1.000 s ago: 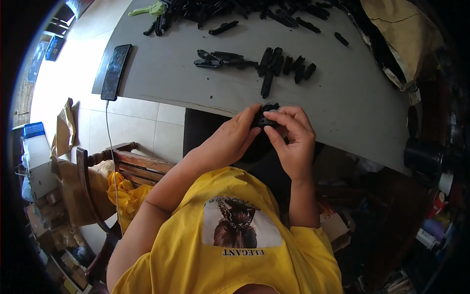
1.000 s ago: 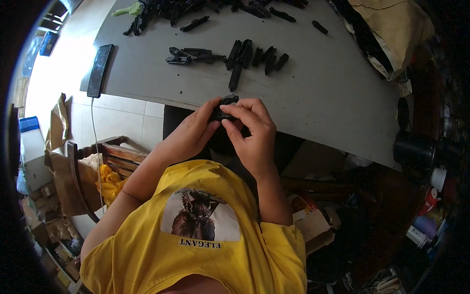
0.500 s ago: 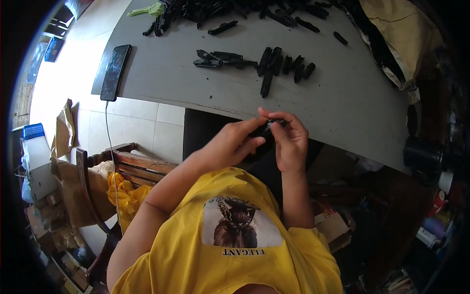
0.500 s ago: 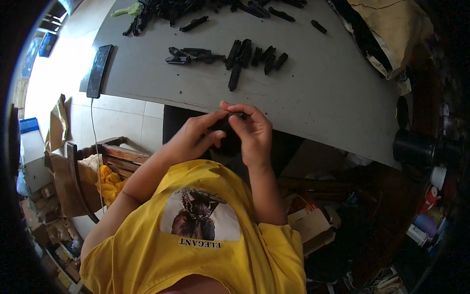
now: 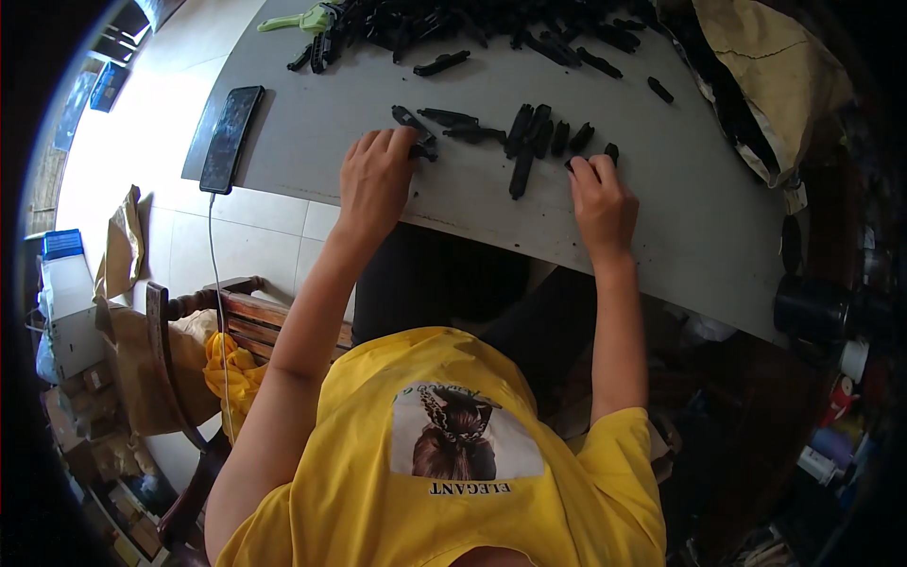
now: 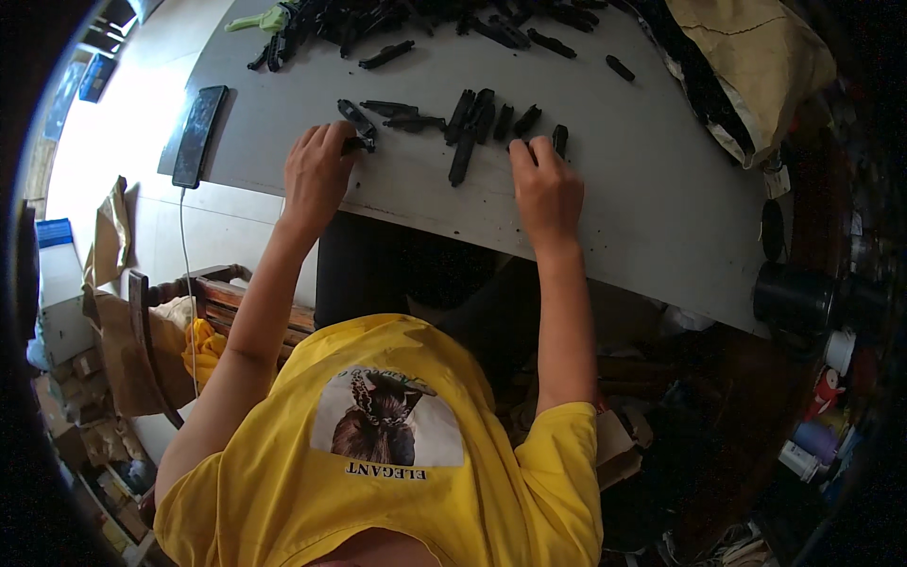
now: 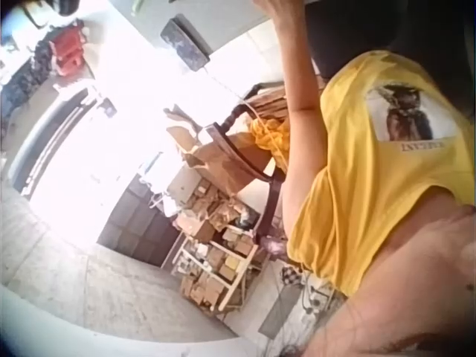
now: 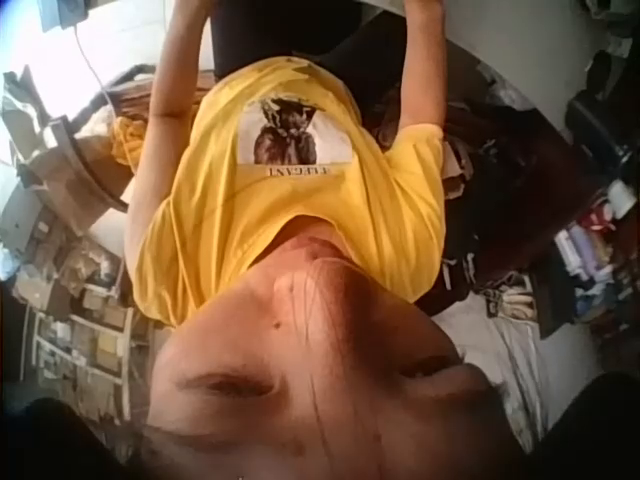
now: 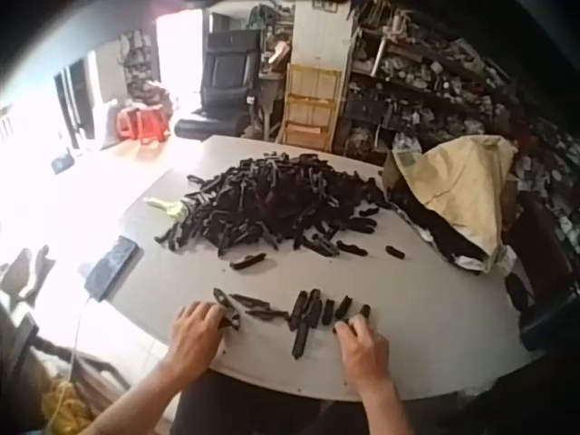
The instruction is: Inspecting and sorting small black plastic components on a table.
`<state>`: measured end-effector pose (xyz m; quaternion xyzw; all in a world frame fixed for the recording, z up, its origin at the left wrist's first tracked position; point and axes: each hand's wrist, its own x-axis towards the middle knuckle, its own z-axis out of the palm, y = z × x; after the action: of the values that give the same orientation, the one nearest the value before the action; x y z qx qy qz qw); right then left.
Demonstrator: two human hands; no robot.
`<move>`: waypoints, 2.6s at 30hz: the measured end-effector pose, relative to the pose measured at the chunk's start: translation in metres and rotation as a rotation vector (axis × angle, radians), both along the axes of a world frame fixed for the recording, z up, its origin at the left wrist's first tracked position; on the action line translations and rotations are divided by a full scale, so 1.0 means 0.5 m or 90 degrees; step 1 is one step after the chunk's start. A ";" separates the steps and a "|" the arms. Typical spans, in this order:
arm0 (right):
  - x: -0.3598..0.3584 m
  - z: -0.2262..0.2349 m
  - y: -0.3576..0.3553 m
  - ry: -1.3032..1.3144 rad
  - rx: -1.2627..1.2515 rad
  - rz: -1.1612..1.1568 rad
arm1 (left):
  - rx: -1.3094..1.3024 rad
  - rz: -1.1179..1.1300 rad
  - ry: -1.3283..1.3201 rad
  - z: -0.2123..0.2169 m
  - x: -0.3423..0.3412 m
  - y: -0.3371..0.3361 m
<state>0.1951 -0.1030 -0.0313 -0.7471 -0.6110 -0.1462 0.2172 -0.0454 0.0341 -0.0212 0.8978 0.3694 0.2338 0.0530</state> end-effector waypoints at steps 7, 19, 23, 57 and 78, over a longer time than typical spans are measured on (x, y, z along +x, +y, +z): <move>-0.124 0.063 -0.045 0.933 0.159 0.117 | -0.590 -0.040 -0.289 0.040 0.020 -0.072; -0.166 0.049 -0.065 0.733 0.171 0.206 | -0.710 -0.322 -0.253 0.074 0.032 -0.139; -0.190 0.066 -0.070 1.046 0.205 0.178 | -0.811 -0.358 -0.298 0.072 0.032 -0.144; -0.197 0.052 -0.112 1.138 0.241 0.102 | -0.625 -0.376 -0.180 0.088 0.037 -0.181; 0.047 0.053 0.021 0.070 -0.195 -0.258 | -0.011 -0.012 0.086 0.006 -0.005 0.035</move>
<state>0.2184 -0.0924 -0.0050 -0.8855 -0.4508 -0.0514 0.1005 -0.0478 0.0517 -0.0181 0.9146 0.3656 0.1689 0.0378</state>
